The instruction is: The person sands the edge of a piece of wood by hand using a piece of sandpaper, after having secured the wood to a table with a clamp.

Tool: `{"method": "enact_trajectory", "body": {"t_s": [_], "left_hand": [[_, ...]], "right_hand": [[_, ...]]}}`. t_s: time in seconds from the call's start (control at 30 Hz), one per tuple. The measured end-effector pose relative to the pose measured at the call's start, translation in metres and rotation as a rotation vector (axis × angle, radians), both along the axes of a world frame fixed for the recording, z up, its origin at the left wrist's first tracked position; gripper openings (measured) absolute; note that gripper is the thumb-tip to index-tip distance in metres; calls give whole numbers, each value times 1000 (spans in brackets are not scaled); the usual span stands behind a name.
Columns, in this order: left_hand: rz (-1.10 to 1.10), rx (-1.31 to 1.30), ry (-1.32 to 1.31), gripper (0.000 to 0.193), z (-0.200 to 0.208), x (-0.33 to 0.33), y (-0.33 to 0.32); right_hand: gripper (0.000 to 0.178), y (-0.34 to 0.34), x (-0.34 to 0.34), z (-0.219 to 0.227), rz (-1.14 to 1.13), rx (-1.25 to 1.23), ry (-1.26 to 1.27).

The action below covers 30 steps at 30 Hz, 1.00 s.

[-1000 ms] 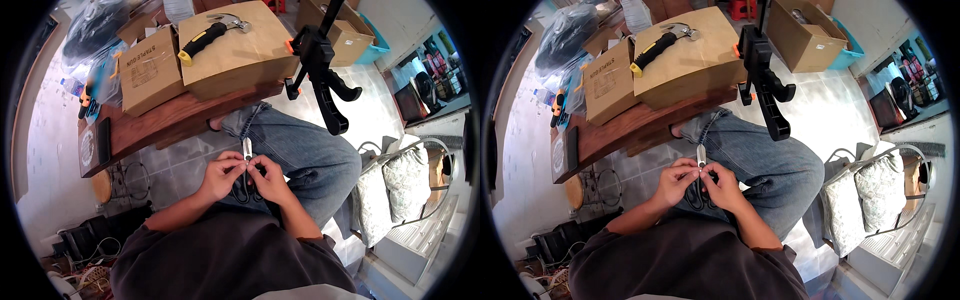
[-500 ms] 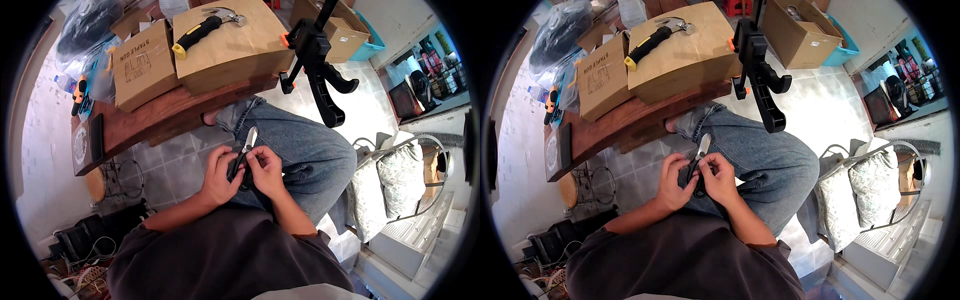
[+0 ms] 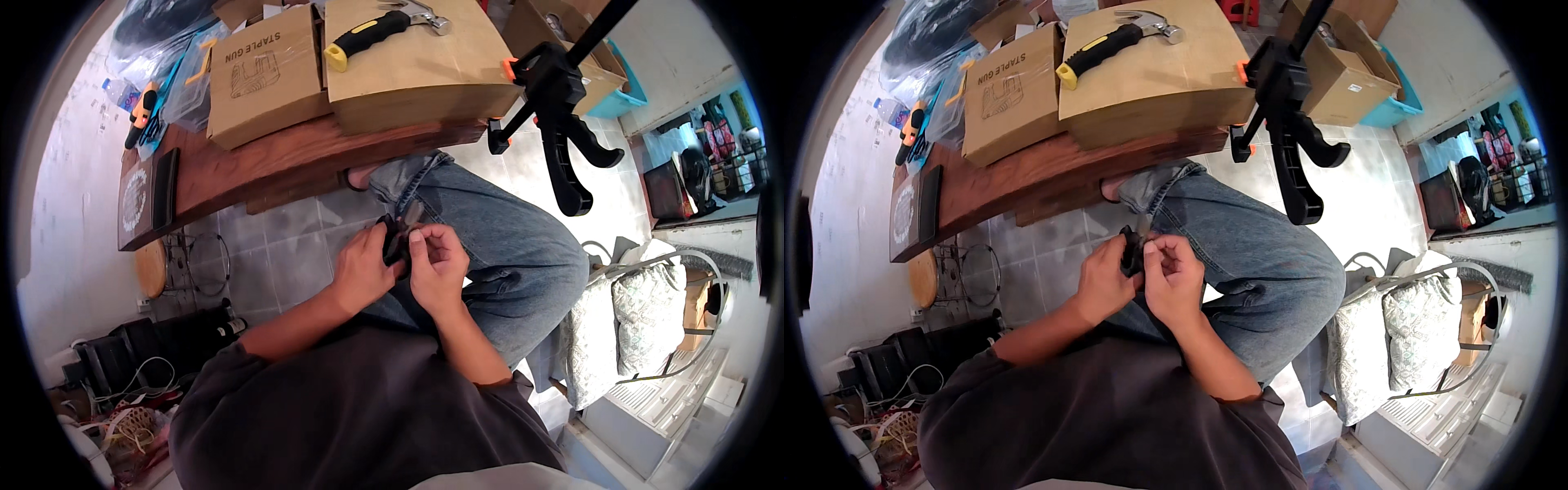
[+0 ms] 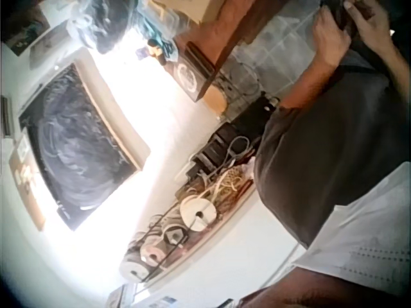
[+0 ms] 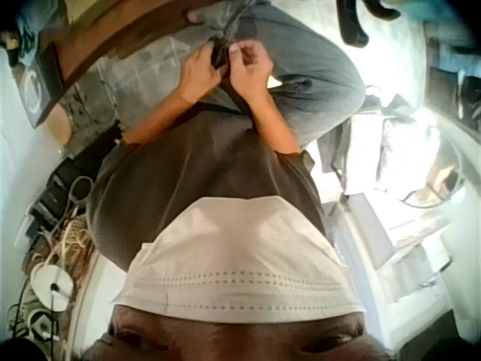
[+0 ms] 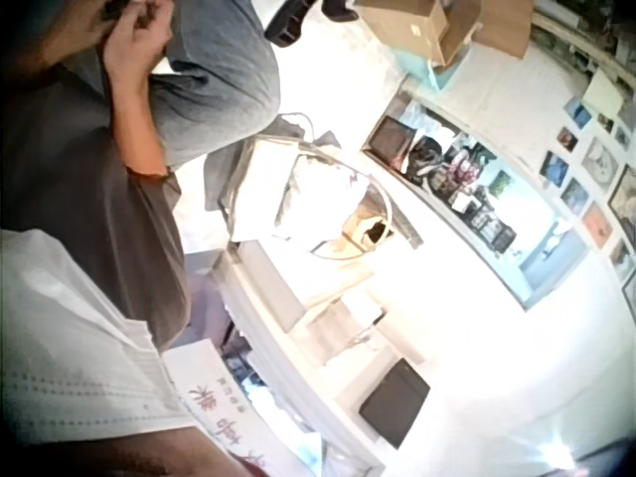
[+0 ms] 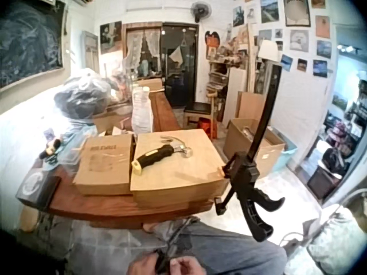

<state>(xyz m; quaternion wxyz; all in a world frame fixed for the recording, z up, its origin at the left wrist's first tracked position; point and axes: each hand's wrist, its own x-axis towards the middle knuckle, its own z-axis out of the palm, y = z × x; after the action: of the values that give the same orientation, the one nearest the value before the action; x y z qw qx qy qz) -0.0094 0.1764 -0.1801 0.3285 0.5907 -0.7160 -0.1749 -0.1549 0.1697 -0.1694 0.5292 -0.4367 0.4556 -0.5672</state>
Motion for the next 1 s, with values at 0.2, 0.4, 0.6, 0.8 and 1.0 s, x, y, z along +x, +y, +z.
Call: {"method": "enact_trajectory", "body": {"t_s": [0.2,0.4,0.6,0.8,1.0], "left_hand": [[-46,366,290,51,53,35,3],[-154,465,166,45,101,53,21],[-213,377,158,42,104,61,25],[-214,418,193,38,109,62,23],[-225,374,226,36,110,62,22]], "right_hand": [[13,-31,-12,45,147,37,-156],[10,-50,-7,79,339,-41,-242],[5,-48,1,83,410,-169,-287],[4,-48,-1,88,438,-203,-241],[4,-46,-2,91,430,-249,-178]]}}
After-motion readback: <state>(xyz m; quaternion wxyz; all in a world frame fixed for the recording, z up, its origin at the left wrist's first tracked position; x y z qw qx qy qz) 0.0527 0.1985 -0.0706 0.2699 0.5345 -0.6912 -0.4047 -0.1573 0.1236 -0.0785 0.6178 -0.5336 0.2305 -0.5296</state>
